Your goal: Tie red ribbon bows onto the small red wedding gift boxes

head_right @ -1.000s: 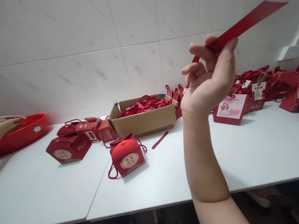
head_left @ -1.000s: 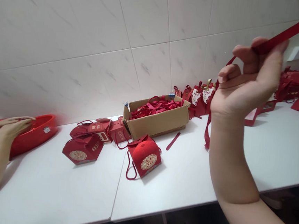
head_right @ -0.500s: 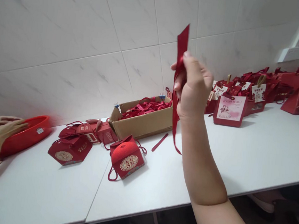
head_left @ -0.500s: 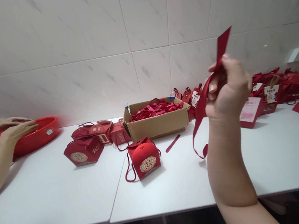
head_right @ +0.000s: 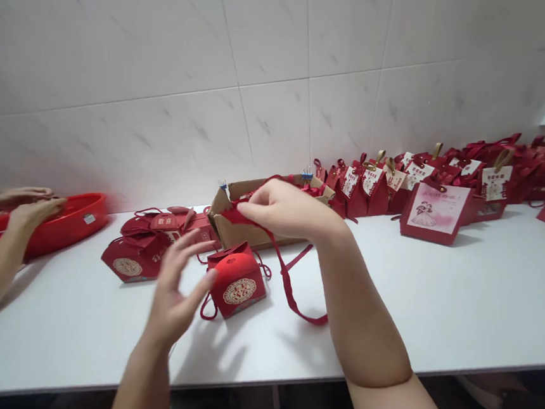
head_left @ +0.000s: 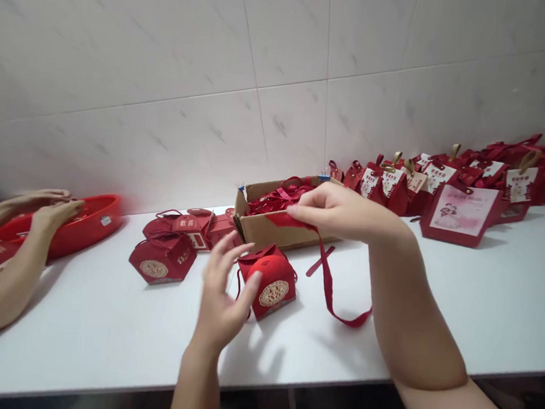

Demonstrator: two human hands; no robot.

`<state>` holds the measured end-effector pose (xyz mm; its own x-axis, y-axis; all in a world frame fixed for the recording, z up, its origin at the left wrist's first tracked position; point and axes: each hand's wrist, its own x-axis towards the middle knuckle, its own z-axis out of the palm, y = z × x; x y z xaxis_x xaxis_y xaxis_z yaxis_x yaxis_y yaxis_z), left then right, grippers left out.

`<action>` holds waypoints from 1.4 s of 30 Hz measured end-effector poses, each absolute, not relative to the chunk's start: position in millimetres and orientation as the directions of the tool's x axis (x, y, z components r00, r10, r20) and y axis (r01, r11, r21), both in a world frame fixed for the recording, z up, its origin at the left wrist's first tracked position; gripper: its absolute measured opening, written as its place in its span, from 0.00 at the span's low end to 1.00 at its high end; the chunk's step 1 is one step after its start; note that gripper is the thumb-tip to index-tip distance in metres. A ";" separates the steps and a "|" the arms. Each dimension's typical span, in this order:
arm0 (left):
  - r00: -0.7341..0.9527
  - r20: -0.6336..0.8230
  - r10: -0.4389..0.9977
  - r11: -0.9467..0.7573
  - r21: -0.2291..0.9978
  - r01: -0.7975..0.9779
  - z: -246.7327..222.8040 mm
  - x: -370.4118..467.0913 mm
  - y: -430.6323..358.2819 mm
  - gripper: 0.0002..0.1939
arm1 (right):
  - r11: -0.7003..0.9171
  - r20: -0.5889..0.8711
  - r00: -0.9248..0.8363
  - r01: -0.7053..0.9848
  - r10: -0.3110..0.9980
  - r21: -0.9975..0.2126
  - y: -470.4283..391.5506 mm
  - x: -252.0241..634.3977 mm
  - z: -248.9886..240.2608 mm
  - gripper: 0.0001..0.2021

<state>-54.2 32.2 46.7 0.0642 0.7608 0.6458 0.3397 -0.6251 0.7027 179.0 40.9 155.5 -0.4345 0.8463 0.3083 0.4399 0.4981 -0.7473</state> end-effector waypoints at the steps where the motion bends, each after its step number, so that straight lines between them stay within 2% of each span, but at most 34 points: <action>1: 0.135 0.604 0.786 -0.595 0.678 0.433 40.6 -52.2 38.5 0.20 | 0.475 0.248 -0.456 0.493 0.855 -0.729 44.5 175.4 152.2 0.21; 4: 0.267 0.473 0.840 -0.531 0.615 0.583 30.5 -49.4 46.4 0.19 | 0.427 0.080 -0.506 0.621 0.859 -0.657 55.2 168.1 144.4 0.20; 8: 0.227 0.384 0.895 -0.417 0.540 0.731 42.2 -54.8 23.2 0.18 | 0.379 -0.117 -0.521 0.739 0.845 -0.556 63.7 162.0 142.3 0.17; 10: 0.221 0.391 0.893 -0.406 0.489 0.772 49.5 -57.1 10.2 0.15 | 0.386 -0.178 -0.533 0.770 0.827 -0.509 65.3 159.4 142.8 0.16; 13: 0.262 0.433 0.862 -0.469 0.486 0.738 50.2 -56.2 4.2 0.20 | 0.431 -0.230 -0.585 0.763 0.778 -0.483 65.7 156.2 142.6 0.15; 15: 0.302 0.417 0.857 -0.499 0.526 0.688 45.8 -53.2 7.1 0.21 | 0.448 -0.256 -0.612 0.751 0.749 -0.485 65.3 154.3 142.3 0.14; 21: 0.347 0.387 0.854 -0.516 0.554 0.653 40.9 -46.2 11.9 0.12 | 0.427 -0.317 -0.581 0.790 0.749 -0.440 65.9 150.6 140.8 0.14; 26: 0.333 0.400 0.854 -0.517 0.581 0.629 40.8 -46.4 10.5 0.10 | 0.439 -0.294 -0.614 0.756 0.732 -0.486 68.5 150.4 138.9 0.15; 35: 0.201 0.405 0.892 -0.442 0.688 0.575 32.4 -38.6 13.6 0.07 | 0.421 -0.320 -0.626 0.743 0.711 -0.520 72.3 148.7 137.0 0.16; 42: 0.077 0.395 0.915 -0.367 0.742 0.561 30.6 -33.0 15.8 0.06 | 0.460 -0.347 -0.649 0.741 0.677 -0.488 76.1 149.4 134.3 0.14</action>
<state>-33.0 15.8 30.6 0.0768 0.9154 0.3952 0.5612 -0.3673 0.7417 149.4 76.1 134.3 -0.6490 0.6768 -0.3474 0.7414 0.4603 -0.4884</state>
